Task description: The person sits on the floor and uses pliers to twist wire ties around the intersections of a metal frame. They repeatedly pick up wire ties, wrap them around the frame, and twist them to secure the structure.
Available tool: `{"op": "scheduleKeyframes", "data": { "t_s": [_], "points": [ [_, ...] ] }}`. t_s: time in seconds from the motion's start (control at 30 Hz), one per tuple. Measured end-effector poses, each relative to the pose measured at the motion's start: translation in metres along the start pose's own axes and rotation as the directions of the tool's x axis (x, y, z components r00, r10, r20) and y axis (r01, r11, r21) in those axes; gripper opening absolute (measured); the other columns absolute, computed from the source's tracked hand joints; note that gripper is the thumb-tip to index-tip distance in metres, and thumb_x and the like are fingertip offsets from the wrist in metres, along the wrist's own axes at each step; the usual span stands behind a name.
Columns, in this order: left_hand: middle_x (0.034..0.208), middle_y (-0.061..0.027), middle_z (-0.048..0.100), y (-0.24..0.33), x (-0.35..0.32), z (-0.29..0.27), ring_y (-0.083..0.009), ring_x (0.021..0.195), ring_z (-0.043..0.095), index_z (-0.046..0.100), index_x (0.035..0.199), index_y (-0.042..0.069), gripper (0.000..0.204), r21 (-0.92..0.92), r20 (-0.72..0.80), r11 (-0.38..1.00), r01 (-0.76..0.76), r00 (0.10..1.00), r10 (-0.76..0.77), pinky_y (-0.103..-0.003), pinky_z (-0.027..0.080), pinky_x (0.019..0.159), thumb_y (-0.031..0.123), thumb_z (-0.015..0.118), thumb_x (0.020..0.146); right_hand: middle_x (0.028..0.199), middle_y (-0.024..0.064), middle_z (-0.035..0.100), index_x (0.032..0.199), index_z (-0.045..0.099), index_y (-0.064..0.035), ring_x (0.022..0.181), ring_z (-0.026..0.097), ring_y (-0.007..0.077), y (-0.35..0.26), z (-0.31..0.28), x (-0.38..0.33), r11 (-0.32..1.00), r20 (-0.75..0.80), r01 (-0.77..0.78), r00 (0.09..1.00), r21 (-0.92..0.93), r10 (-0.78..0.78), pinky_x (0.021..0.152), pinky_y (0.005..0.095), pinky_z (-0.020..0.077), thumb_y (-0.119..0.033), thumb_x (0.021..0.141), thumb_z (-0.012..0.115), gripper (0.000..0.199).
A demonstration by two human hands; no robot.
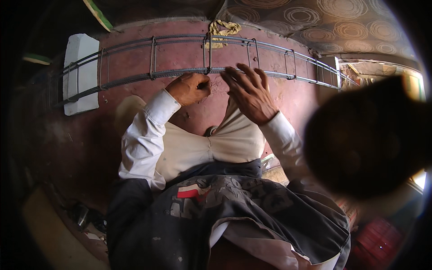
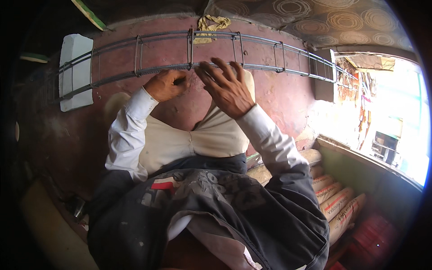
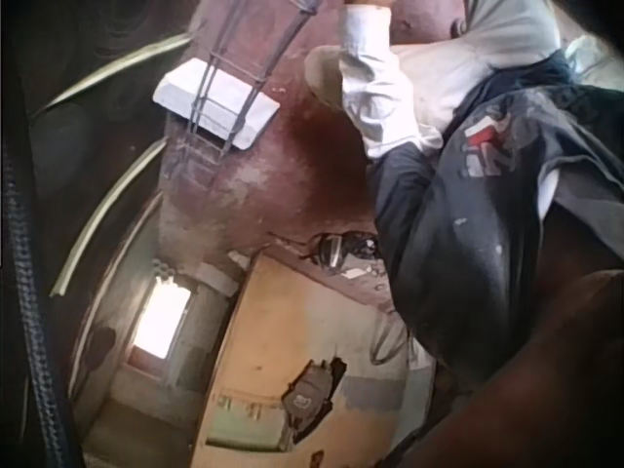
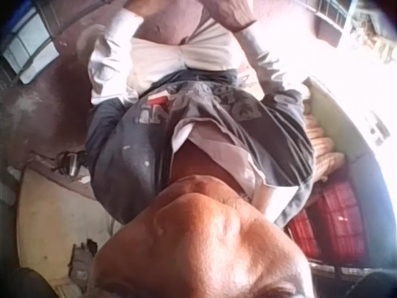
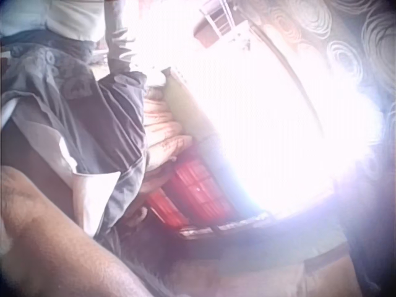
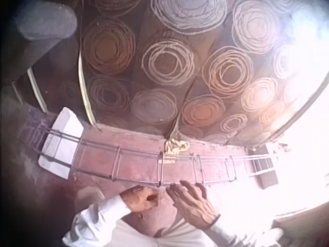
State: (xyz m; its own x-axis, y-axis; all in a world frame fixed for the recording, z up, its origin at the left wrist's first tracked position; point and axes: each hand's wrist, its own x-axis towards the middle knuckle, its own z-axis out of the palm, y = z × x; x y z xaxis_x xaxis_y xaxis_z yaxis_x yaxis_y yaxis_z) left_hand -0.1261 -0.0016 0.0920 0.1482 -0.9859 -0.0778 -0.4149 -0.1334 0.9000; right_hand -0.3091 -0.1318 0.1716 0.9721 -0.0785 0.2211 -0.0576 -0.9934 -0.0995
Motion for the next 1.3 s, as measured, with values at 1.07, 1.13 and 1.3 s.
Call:
{"op": "scheduleKeyframes", "data": {
  "t_s": [1.07,1.13,1.3],
  "points": [
    [0.096,-0.0194,0.064,0.038,-0.005,0.024,-0.0391,0.085,0.063,0.059,0.109,0.0,0.021,0.075,-0.481,0.978,-0.193,0.853,0.205,-0.043,0.05,0.074,0.004,0.061,0.088,0.088,0.0059,0.064,0.101,0.062,-0.0022,0.086,0.06,0.0152,0.036,0.009,0.027,0.339,0.236,-0.33,0.927,0.881,0.291,0.082,0.0295,0.0449,-0.014,0.096,0.057,0.014],
    [0.093,-0.0182,0.063,0.038,-0.006,0.022,-0.0376,0.082,0.063,0.061,0.108,0.001,0.021,0.152,-0.517,0.965,-0.213,0.815,0.261,-0.041,0.051,0.07,0.004,0.062,0.087,0.088,0.0052,0.063,0.102,0.062,-0.0004,0.085,0.058,0.012,0.042,0.016,0.025,0.1,0.31,-0.358,0.895,0.928,0.321,0.08,0.0269,0.0453,-0.019,0.098,0.055,0.02],
    [0.089,-0.0138,0.065,0.021,-0.008,0.014,-0.0302,0.079,0.066,0.065,0.105,0.002,0.022,0.513,-0.441,0.832,-0.209,0.768,0.465,-0.036,0.054,0.069,0.003,0.065,0.083,0.086,0.0062,0.063,0.101,0.063,0.0015,0.083,0.059,0.0131,0.05,0.014,0.02,0.026,0.502,-0.529,0.818,0.848,0.28,0.08,0.0274,0.047,-0.018,0.096,0.055,0.021]
  ]
}}
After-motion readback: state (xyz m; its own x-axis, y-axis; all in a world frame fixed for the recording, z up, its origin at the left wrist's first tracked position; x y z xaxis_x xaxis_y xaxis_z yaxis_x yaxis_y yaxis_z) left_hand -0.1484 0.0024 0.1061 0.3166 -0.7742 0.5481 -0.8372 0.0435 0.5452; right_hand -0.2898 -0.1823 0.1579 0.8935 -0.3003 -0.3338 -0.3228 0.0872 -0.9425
